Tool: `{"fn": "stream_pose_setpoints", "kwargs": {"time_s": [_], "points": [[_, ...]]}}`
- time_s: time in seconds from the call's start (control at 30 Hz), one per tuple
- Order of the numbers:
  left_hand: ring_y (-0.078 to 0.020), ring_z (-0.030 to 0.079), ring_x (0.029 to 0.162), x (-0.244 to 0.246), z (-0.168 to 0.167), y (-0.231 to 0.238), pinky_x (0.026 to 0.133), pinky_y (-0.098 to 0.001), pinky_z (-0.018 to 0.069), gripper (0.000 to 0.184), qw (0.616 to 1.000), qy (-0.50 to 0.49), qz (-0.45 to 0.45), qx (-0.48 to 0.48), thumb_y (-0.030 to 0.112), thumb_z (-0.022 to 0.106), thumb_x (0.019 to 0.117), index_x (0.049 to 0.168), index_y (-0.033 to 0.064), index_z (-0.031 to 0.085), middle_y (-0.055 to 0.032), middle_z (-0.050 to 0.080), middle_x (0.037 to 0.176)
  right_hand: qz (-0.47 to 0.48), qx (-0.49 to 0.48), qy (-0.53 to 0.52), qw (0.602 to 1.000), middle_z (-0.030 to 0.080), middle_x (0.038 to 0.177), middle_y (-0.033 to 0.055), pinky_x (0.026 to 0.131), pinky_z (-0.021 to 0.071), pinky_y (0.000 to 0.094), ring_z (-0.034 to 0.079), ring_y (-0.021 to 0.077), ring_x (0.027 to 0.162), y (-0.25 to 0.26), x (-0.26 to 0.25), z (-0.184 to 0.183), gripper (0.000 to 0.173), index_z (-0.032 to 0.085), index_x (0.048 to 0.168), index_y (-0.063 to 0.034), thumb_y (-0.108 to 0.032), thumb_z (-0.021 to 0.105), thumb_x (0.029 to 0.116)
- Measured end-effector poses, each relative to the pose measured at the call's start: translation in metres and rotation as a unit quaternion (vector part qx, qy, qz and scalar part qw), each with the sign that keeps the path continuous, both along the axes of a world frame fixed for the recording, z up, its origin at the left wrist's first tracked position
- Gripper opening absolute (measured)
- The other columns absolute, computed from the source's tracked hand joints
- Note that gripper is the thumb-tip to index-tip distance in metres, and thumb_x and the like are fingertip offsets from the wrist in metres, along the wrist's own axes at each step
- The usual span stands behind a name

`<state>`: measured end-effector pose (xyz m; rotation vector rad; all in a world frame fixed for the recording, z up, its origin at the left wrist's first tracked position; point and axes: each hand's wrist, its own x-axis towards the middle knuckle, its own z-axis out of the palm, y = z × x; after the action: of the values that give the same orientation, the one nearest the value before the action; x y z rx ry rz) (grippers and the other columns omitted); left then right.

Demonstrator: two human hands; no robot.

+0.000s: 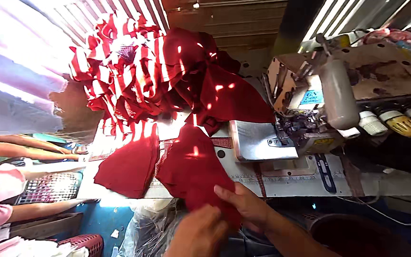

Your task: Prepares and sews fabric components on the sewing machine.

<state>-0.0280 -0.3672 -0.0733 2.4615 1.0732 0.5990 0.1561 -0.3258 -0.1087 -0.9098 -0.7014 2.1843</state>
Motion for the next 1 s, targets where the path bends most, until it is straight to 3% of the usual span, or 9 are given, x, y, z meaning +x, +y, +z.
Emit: {"fn": "stream_pose_setpoints", "kwargs": {"time_s": [0.1, 0.17, 0.27, 0.33, 0.43, 0.5, 0.63, 0.8, 1.0], "points": [[-0.0215, 0.069, 0.082, 0.001, 0.005, -0.02, 0.072, -0.0354, 0.0571, 0.02, 0.986, -0.046, -0.123, -0.106, 0.018, 0.06, 0.1025, 0.091, 0.0092, 0.073, -0.0078, 0.069, 0.087, -0.01, 0.054, -0.068, 0.996, 0.076, 0.099, 0.0106, 0.084, 0.0641, 0.0371, 0.075, 0.0184, 0.089, -0.008, 0.0, -0.001, 0.02, 0.066, 0.118, 0.0014, -0.007, 0.062, 0.1005], [-0.0167, 0.07, 0.084, -0.021, 0.009, -0.008, 0.074, -0.0341, 0.057, 0.028, 0.985, -0.077, -0.103, -0.115, 0.035, 0.061, 0.1033, 0.099, 0.0131, 0.077, -0.0039, 0.072, 0.088, -0.002, 0.098, -0.088, 0.991, 0.077, 0.097, 0.0071, 0.082, 0.0643, 0.0354, 0.075, 0.0155, 0.087, -0.019, 0.007, -0.005, 0.017, 0.069, 0.114, -0.0014, -0.007, 0.063, 0.0991], [-0.0098, 0.069, 0.081, -0.084, 0.012, 0.051, 0.073, -0.0316, 0.0582, 0.032, 0.989, -0.071, 0.127, 0.011, 0.036, 0.054, 0.1045, 0.096, 0.0129, 0.075, 0.0002, 0.073, 0.087, -0.004, 0.113, -0.115, 0.987, 0.077, 0.1, 0.0016, 0.083, 0.0636, 0.0343, 0.074, 0.0123, 0.09, -0.036, 0.023, -0.002, 0.02, 0.067, 0.115, -0.0061, -0.002, 0.062, 0.0972], [-0.0256, 0.07, 0.074, -0.12, 0.012, 0.104, 0.067, -0.0492, 0.0574, 0.036, 0.947, -0.008, 0.313, 0.066, 0.028, 0.053, 0.1048, 0.093, 0.0014, 0.074, -0.0121, 0.071, 0.082, -0.005, 0.104, -0.129, 0.986, 0.077, 0.1, -0.001, 0.086, 0.0628, 0.0337, 0.074, 0.0103, 0.091, -0.044, 0.035, 0.003, 0.022, 0.068, 0.115, -0.0083, 0.001, 0.058, 0.0976], [-0.0459, 0.068, 0.095, -0.155, -0.001, 0.164, 0.084, -0.071, 0.0493, 0.048, 0.902, 0.037, 0.428, -0.038, 0.035, 0.043, 0.1103, 0.105, -0.0027, 0.071, -0.0264, 0.07, 0.1, 0.001, 0.131, -0.135, 0.982, 0.077, 0.093, -0.0059, 0.081, 0.0619, 0.0294, 0.072, 0.0052, 0.085, -0.051, 0.052, 0.004, 0.021, 0.074, 0.105, -0.0173, -0.012, 0.054, 0.1046], [-0.0467, 0.066, 0.099, -0.171, -0.022, 0.195, 0.085, -0.0711, 0.048, 0.043, 0.913, 0.047, 0.403, -0.044, 0.034, 0.048, 0.1085, 0.103, -0.001, 0.073, -0.0264, 0.069, 0.1, 0.004, 0.172, -0.156, 0.973, 0.076, 0.092, -0.011, 0.079, 0.0609, 0.026, 0.071, 0.0009, 0.085, -0.053, 0.061, 0.004, 0.024, 0.075, 0.1, -0.024, -0.026, 0.052, 0.1075], [-0.0415, 0.064, 0.106, -0.187, -0.046, 0.231, 0.093, -0.0659, 0.048, 0.031, 0.919, 0.031, 0.389, -0.058, 0.031, 0.071, 0.0969, 0.104, 0.0011, 0.073, -0.0229, 0.067, 0.107, -0.001, 0.307, -0.217, 0.927, 0.074, 0.111, -0.007, 0.097, 0.0558, 0.0266, 0.067, 0.0005, 0.106, -0.05, 0.074, 0.0, 0.025, 0.077, 0.105, -0.0116, -0.025, 0.056, 0.1066], [-0.0368, 0.065, 0.095, -0.194, -0.039, 0.239, 0.088, -0.0633, 0.0484, 0.026, 0.928, -0.013, 0.367, -0.067, 0.024, 0.082, 0.088, 0.094, 0.0012, 0.071, -0.0195, 0.068, 0.094, -0.033, 0.293, -0.231, 0.927, 0.076, 0.096, -0.0048, 0.079, 0.0597, 0.023, 0.07, 0.0006, 0.086, -0.051, 0.084, 0.001, 0.012, 0.075, 0.105, -0.0055, -0.005, 0.065, 0.0977], [-0.0462, 0.067, 0.097, -0.203, -0.044, 0.232, 0.089, -0.0726, 0.0452, 0.03, 0.959, 0.04, 0.267, 0.09, 0.025, 0.077, 0.089, 0.102, -0.0023, 0.073, -0.0252, 0.071, 0.101, -0.05, 0.311, -0.185, 0.931, 0.074, 0.088, -0.0013, 0.074, 0.0589, 0.0218, 0.069, 0.0019, 0.081, -0.057, 0.1, -0.018, 0.019, 0.075, 0.099, -0.0047, -0.02, 0.064, 0.1019]]}}
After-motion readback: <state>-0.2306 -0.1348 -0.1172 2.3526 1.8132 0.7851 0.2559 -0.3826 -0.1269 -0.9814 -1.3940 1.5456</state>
